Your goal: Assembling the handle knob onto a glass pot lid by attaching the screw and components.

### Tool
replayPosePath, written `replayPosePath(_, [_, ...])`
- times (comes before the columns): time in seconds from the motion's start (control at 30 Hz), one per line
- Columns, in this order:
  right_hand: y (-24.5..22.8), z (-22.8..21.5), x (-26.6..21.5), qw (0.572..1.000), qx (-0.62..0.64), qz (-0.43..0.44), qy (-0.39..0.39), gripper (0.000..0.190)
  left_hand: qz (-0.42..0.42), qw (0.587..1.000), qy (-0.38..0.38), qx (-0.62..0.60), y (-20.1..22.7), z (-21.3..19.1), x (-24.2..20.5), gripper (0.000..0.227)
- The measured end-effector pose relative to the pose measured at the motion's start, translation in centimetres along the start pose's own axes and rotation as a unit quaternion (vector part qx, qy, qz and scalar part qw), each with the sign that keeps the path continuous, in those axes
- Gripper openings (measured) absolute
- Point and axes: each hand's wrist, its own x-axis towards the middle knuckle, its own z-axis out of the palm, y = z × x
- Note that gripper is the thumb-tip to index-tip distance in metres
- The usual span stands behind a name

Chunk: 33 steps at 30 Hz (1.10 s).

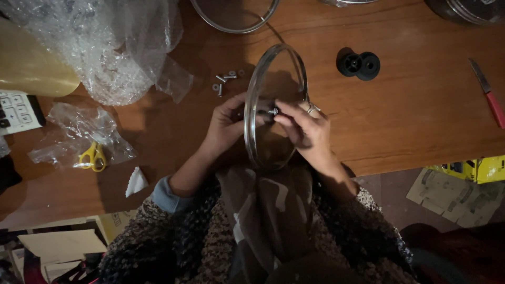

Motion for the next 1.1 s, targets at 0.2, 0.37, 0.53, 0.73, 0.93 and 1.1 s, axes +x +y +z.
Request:
replayPosePath(0.2, [0.0, 0.1, -0.3, 1.0, 0.021, 0.006, 0.01, 0.026, -0.005, 0.998, -0.006, -0.058, 0.4, 0.6, 0.1, 0.047])
replayPosePath(0.37, [-0.3, 0.5, -1.4, 0.99, 0.12, 0.063, 0.033, 0.021, 0.095, 0.992, 0.002, 0.086, 2.9, 2.3, 0.0, 0.052])
replayPosePath(0.53, [0.6, 1.3, -2.9, 0.976, 0.189, 0.063, 0.087, 0.027, 0.171, 0.958, 0.029, 0.23, 4.1, 3.8, 0.4, 0.054])
replayPosePath(0.73, [1.3, 0.3, -4.2, 0.947, 0.262, 0.16, 0.096, 0.021, 0.155, 0.968, 0.035, 0.195, 2.7, 4.8, 0.6, 0.054])
replayPosePath(0.93, [2.5, 0.3, -5.3, 0.94, 0.266, 0.172, 0.128, 0.02, 0.128, 0.976, 0.047, 0.171, 1.5, 5.7, 0.6, 0.059])
replayPosePath(1.1, [2.9, 0.5, -5.5, 0.924, 0.314, 0.162, 0.15, 0.019, 0.068, 0.991, 0.045, 0.108, 1.3, 5.9, 0.3, 0.06])
